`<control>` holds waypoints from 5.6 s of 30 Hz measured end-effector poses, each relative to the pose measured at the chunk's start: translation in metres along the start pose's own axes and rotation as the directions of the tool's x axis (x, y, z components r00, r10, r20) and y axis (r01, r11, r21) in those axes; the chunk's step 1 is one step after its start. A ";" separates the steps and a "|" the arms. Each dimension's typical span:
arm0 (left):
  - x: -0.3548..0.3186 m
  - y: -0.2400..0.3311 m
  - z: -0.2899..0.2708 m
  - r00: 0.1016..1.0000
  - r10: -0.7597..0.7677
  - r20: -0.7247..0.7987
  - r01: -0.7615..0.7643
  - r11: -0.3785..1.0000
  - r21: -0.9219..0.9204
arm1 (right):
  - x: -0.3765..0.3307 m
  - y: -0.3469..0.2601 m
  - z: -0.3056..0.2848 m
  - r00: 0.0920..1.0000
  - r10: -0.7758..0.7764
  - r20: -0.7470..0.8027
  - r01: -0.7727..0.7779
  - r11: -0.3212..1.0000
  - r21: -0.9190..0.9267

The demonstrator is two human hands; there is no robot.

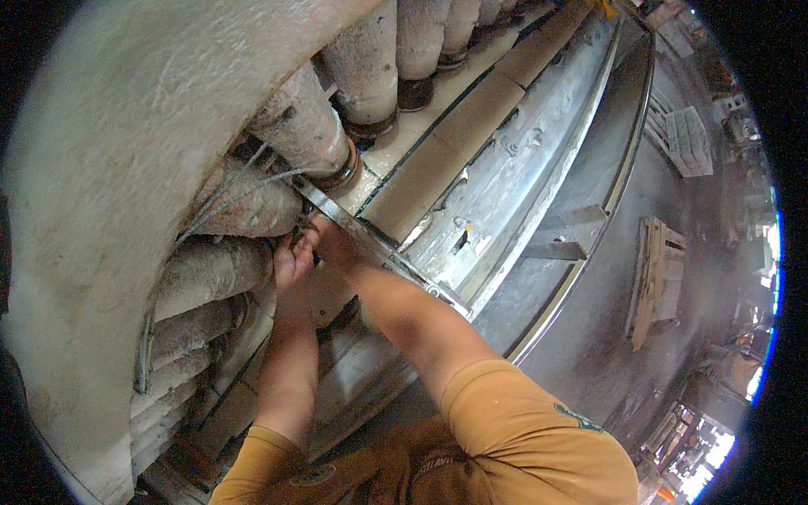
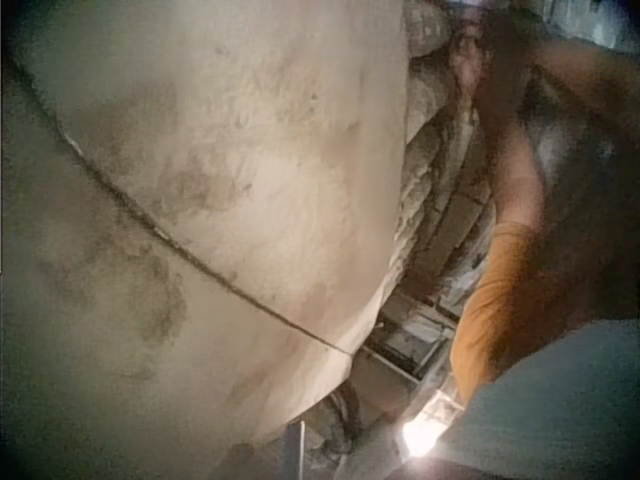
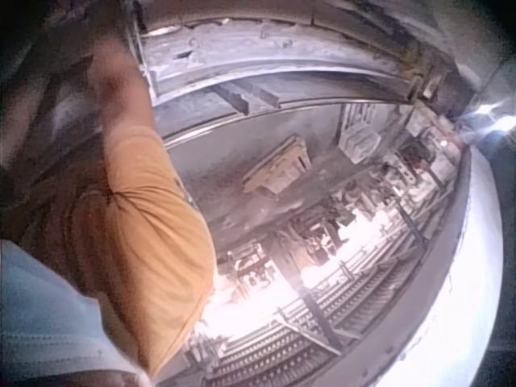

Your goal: The person picks up a round metal part and uses a small tool to scrape its surface. They then place the part on a shelf and continue scraping it while it rests there. Finally, they pick up the part again and scrape it once more.

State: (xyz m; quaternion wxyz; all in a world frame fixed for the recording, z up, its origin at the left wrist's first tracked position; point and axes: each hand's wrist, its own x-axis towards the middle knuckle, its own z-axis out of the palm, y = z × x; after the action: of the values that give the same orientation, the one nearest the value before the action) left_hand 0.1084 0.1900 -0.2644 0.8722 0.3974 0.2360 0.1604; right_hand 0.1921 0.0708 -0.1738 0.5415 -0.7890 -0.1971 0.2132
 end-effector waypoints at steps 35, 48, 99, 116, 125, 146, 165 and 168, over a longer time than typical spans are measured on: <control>-0.003 0.025 0.035 0.983 -0.159 -0.090 0.090 0.852 -0.516 | 0.004 0.018 0.009 0.990 -0.128 -0.053 0.127 0.992 -0.010; 0.014 0.001 0.002 0.979 -0.201 0.038 0.162 0.649 -0.743 | 0.005 0.014 0.009 0.996 -0.090 -0.003 0.089 0.995 -0.044; 0.008 0.000 0.005 0.980 -0.183 -0.081 0.079 0.728 -0.681 | 0.003 0.021 0.007 0.942 -0.331 -0.057 0.324 0.939 -0.113; 0.001 0.013 0.027 0.986 -0.139 -0.089 0.068 0.835 -0.546 | 0.010 0.022 0.005 0.922 -0.375 -0.100 0.357 0.920 -0.165; 0.009 0.001 -0.017 0.978 -0.207 0.038 0.193 0.808 -0.557 | 0.004 0.008 0.012 0.967 -0.227 -0.113 0.166 0.904 -0.393; 0.001 0.017 0.027 0.945 -0.213 -0.249 0.065 0.867 -0.493 | -0.016 -0.030 -0.014 0.992 0.124 -0.018 -0.125 0.990 -0.066; -0.003 0.023 0.035 0.971 -0.218 -0.100 0.111 0.778 -0.618 | -0.008 -0.018 -0.004 0.980 0.192 -0.045 -0.194 0.979 -0.057; -0.005 0.020 0.035 0.983 -0.164 -0.085 0.078 0.786 -0.613 | -0.009 -0.004 -0.003 0.994 -0.113 -0.005 0.107 0.956 -0.273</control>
State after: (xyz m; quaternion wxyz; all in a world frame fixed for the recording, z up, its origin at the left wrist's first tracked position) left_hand 0.1210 0.1782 -0.2277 0.9440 0.0691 0.2550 0.1974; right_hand 0.1858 0.0643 -0.1680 0.4412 -0.8458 -0.2624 0.1456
